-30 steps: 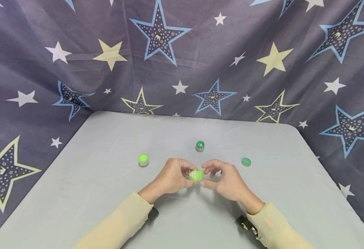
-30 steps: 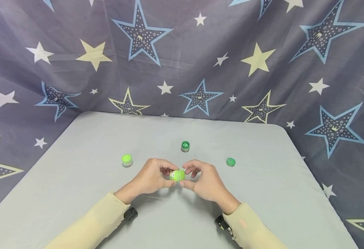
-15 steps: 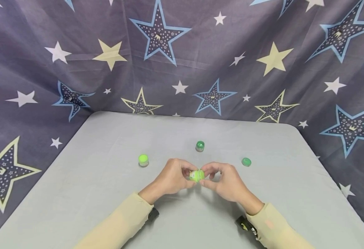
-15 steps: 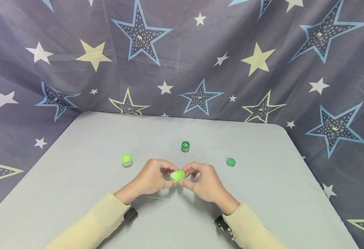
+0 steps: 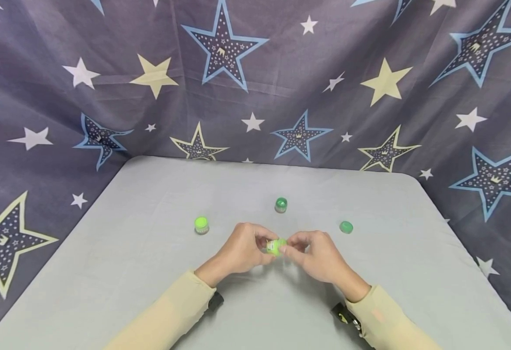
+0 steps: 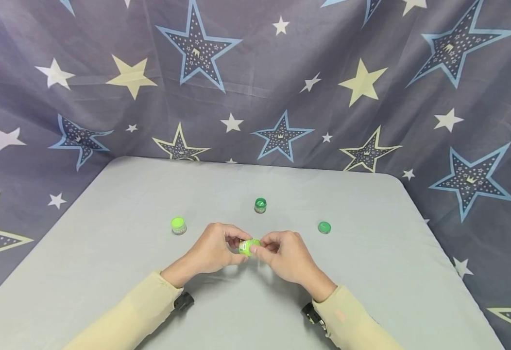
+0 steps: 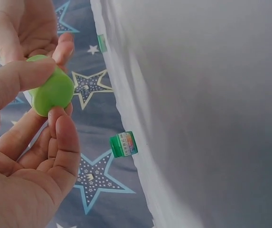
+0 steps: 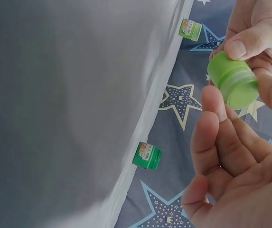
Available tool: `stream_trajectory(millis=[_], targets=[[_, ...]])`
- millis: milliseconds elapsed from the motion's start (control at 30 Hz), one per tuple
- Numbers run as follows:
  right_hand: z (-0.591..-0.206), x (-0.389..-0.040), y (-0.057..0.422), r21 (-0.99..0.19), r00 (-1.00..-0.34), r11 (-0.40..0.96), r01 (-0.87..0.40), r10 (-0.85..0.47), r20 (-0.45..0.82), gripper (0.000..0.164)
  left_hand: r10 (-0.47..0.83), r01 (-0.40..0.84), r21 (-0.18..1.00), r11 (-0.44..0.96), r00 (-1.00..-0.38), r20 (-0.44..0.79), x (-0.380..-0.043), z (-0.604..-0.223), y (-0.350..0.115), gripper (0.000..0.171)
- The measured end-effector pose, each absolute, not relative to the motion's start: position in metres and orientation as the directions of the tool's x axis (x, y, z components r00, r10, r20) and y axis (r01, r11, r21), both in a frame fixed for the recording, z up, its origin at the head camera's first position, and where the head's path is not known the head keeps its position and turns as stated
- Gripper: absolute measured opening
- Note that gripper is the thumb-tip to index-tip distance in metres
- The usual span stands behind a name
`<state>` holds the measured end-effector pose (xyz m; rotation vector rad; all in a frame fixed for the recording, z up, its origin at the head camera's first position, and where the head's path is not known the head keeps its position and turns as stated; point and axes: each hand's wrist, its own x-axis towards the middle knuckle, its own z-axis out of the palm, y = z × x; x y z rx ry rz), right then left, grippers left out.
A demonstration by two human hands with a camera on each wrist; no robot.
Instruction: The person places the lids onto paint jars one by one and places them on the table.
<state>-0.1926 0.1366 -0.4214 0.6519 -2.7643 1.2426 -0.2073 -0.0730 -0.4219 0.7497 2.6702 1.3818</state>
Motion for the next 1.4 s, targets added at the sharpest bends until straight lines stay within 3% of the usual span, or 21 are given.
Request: stream_trajectory(millis=[433,500,700,967,1400], targets=[[-0.4183,-0.1941,0.1375,-0.707,-0.943,0.642,-0.297,-0.315,0.109,0.044,0.438,0.402,0.775,0.488,-0.88,0.181,-0.2076,-0.4216,-0.0726,0.034],[-0.4182,-0.1943,0.1378,-0.71,-0.944,0.636,-0.301,-0.304,0.129,0.044,0.432,0.395,0.776,0.491,-0.884,0.177,-0.2075,-0.421,-0.0729,0.034],[-0.4186,-0.1947,0.1394,-0.709,-0.922,0.591,-0.384,-0.292,0.256,0.02,0.427,0.392,0.776,0.494,-0.887,0.177,-0.2079,-0.4198,-0.074,0.035],[-0.4197,-0.1934,0.1407,-0.689,-0.869,0.537,-0.486,-0.381,0.315,0.045,0.423,0.374,0.786,0.492,-0.892,0.159,-0.2078,-0.4179,-0.0739,0.034],[-0.4213,-0.1924,0.139,-0.694,-0.861,0.523,-0.496,-0.399,0.315,0.04,0.42,0.358,0.798,0.484,-0.896,0.147,-0.2069,-0.4179,-0.0733,0.033]])
